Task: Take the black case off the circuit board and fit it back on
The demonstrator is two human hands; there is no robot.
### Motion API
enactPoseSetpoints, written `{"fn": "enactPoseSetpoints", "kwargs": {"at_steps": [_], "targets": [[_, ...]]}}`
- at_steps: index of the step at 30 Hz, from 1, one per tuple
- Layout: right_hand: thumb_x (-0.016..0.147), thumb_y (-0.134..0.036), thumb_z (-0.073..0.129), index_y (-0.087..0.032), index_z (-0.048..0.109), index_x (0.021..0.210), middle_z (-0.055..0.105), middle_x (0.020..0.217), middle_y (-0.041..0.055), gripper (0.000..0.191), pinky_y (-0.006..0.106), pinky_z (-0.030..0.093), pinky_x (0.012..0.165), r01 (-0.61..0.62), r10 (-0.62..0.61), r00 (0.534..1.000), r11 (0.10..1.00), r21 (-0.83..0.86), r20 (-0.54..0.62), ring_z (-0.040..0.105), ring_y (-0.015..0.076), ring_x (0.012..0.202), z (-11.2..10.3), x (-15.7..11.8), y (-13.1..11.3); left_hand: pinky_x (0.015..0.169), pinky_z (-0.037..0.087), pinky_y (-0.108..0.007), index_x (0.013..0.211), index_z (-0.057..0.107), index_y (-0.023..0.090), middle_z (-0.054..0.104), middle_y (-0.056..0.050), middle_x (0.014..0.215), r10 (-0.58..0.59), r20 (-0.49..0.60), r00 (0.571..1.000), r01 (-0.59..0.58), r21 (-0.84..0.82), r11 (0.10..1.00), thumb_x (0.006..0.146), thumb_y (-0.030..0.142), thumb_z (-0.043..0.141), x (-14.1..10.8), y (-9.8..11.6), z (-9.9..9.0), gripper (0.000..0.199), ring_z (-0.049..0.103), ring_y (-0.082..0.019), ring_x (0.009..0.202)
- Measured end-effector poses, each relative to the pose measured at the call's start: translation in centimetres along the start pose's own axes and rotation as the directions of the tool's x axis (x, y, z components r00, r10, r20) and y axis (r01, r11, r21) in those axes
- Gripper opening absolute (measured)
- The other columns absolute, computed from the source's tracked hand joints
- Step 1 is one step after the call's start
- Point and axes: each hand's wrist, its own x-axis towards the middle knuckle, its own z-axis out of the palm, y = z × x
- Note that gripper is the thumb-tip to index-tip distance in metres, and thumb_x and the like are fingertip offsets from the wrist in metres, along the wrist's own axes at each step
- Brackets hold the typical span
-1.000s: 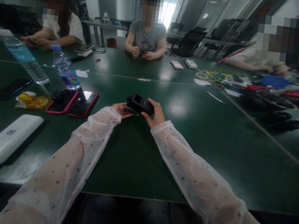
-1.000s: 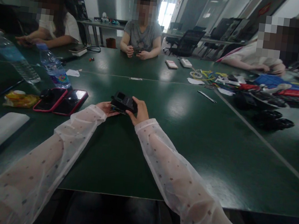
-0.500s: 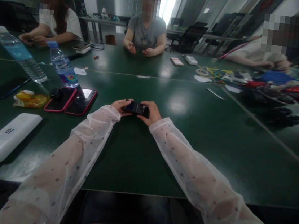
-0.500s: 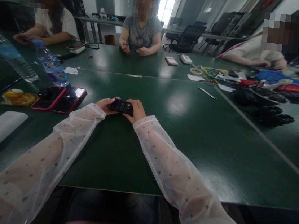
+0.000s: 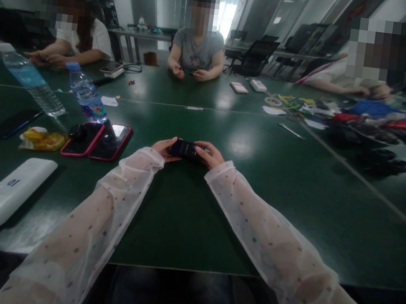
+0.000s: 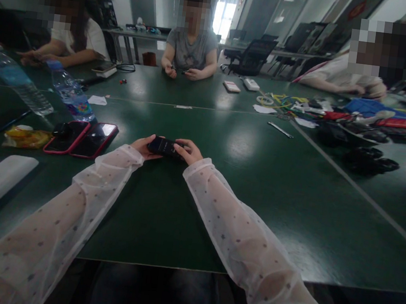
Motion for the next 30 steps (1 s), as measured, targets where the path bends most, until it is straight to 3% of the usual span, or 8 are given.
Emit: {"fn": "enactPoseSetpoints", "kwargs": {"at_steps": [6, 13, 18, 22, 26, 30], "targets": [[0.065, -0.057, 0.077, -0.027, 0.064, 0.105, 0.068, 0.087, 0.0019, 0.051, 0.034, 0.05, 0.071, -0.027, 0.028, 0.999, 0.997, 0.073, -0.015, 0.065, 0.0181, 0.079, 0.2, -0.1, -0.2, 0.102, 0.049, -0.047, 0.125, 0.056, 0.014, 0.063, -0.016, 0.12, -0.041, -0.007, 0.999, 0.041, -0.003, 0.999, 0.085, 0.036, 0.068, -0.5, 0.1, 0.4, 0.046, 0.061, -0.03, 0.115], [0.068, -0.061, 0.071, -0.024, 0.064, 0.1, 0.064, 0.082, 0.0011, 0.049, 0.034, 0.048, 0.069, 0.028, -0.03, 0.997, 0.999, -0.021, -0.074, 0.061, 0.0185, 0.078, 0.3, 0.6, 0.7, 0.103, 0.049, -0.046, 0.12, 0.056, 0.01, 0.063, -0.019, 0.118, -0.074, -0.009, 0.997, 0.074, -0.026, 0.997, 0.084, 0.033, 0.07, -0.8, 0.1, 0.6, 0.045, 0.058, -0.031, 0.12], [0.074, -0.064, 0.064, -0.022, 0.062, 0.1, 0.064, 0.092, 0.0051, 0.05, 0.043, 0.049, 0.086, 0.188, -0.201, 0.978, 0.966, -0.179, -0.055, 0.062, 0.0226, 0.089, 0.4, 0.5, 0.7, 0.1, 0.052, -0.046, 0.118, 0.057, 0.01, 0.064, -0.018, 0.115, -0.079, -0.054, 0.995, 0.077, -0.044, 0.996, 0.086, 0.033, 0.069, -0.9, 0.3, 1.1, 0.042, 0.058, -0.032, 0.12], [0.086, -0.062, 0.05, -0.024, 0.062, 0.106, 0.062, 0.11, 0.0081, 0.044, 0.046, 0.045, 0.099, 0.387, -0.421, 0.907, 0.853, -0.35, -0.024, 0.058, 0.0246, 0.109, 0.6, -0.2, 0.2, 0.1, 0.052, -0.045, 0.122, 0.055, 0.01, 0.064, -0.019, 0.117, -0.079, -0.116, 0.99, 0.074, -0.052, 0.996, 0.083, 0.032, 0.072, -0.9, 0.4, 1.4, 0.048, 0.058, -0.032, 0.12], [0.091, -0.057, 0.045, -0.025, 0.06, 0.111, 0.062, 0.116, 0.0084, 0.04, 0.046, 0.047, 0.098, 0.411, -0.45, 0.893, 0.824, -0.391, -0.009, 0.057, 0.0248, 0.114, 0.8, -0.5, 0.0, 0.1, 0.051, -0.044, 0.124, 0.055, 0.012, 0.065, -0.018, 0.117, -0.078, -0.106, 0.991, 0.072, -0.057, 0.996, 0.083, 0.032, 0.072, -0.9, 0.3, 1.4, 0.049, 0.059, -0.031, 0.12], [0.08, -0.052, 0.064, -0.025, 0.057, 0.117, 0.06, 0.12, 0.01, 0.047, 0.048, 0.047, 0.099, 0.411, -0.45, 0.893, 0.798, -0.44, 0.018, 0.058, 0.0276, 0.116, 0.8, -0.3, 0.5, 0.101, 0.05, -0.044, 0.125, 0.055, 0.014, 0.064, -0.016, 0.12, -0.064, -0.064, 0.996, 0.06, -0.059, 0.996, 0.086, 0.037, 0.068, -0.8, 0.2, 1.0, 0.047, 0.059, -0.03, 0.12]]}}
